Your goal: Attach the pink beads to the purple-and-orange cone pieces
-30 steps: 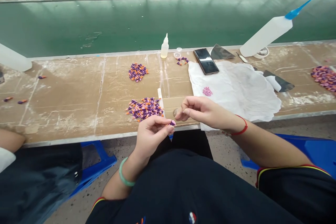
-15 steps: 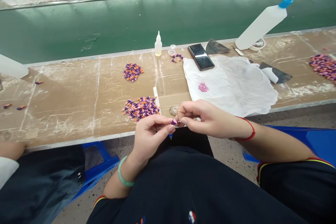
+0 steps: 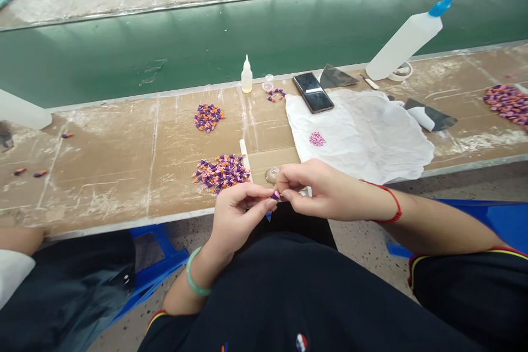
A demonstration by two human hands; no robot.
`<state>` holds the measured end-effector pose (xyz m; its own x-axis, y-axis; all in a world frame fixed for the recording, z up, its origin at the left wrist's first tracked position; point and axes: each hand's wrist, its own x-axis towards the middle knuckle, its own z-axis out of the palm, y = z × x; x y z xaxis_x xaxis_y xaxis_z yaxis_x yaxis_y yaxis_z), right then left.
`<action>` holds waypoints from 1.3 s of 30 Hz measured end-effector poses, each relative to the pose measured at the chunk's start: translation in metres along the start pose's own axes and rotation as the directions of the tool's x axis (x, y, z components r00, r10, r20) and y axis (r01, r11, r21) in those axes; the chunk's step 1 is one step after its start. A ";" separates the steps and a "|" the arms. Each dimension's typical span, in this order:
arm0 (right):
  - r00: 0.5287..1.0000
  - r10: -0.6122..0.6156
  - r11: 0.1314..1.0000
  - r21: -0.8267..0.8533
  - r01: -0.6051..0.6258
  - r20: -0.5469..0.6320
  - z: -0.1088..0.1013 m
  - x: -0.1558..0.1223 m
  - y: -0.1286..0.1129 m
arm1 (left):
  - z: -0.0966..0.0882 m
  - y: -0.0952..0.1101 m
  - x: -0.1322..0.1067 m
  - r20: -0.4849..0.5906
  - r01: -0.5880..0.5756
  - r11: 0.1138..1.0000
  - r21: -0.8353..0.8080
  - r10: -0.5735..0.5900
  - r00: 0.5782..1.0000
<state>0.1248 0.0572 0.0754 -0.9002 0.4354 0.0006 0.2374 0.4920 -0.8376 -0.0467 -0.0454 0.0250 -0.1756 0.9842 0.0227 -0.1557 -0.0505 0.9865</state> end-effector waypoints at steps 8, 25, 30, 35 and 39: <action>0.996 -0.074 0.979 -0.195 0.064 -0.045 0.003 -0.001 -0.005 | 0.002 0.003 0.001 -0.024 0.000 1.000 -0.019 -0.001 1.000; 0.988 -0.123 0.965 -0.243 0.097 -0.093 0.012 0.000 0.001 | 0.002 -0.001 0.001 -0.045 -0.015 1.000 0.025 0.016 0.999; 0.978 -0.142 0.973 -0.201 0.110 -0.153 0.008 -0.005 -0.001 | 0.000 0.000 0.000 -0.021 -0.337 0.891 0.305 0.360 0.933; 0.951 -0.127 0.983 -0.164 0.082 -0.283 -0.001 -0.012 -0.004 | -0.001 0.008 0.000 0.139 -0.656 0.585 0.477 0.687 0.714; 0.954 -0.105 0.985 -0.161 0.061 -0.280 -0.004 -0.014 0.001 | -0.001 0.009 0.003 0.193 -0.678 0.513 0.526 0.705 0.682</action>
<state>0.1388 0.0546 0.0769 -0.7815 0.5752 0.2416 0.2377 0.6326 -0.7371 -0.0498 -0.0430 0.0339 -0.0420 0.6689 0.7422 0.5511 -0.6041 0.5756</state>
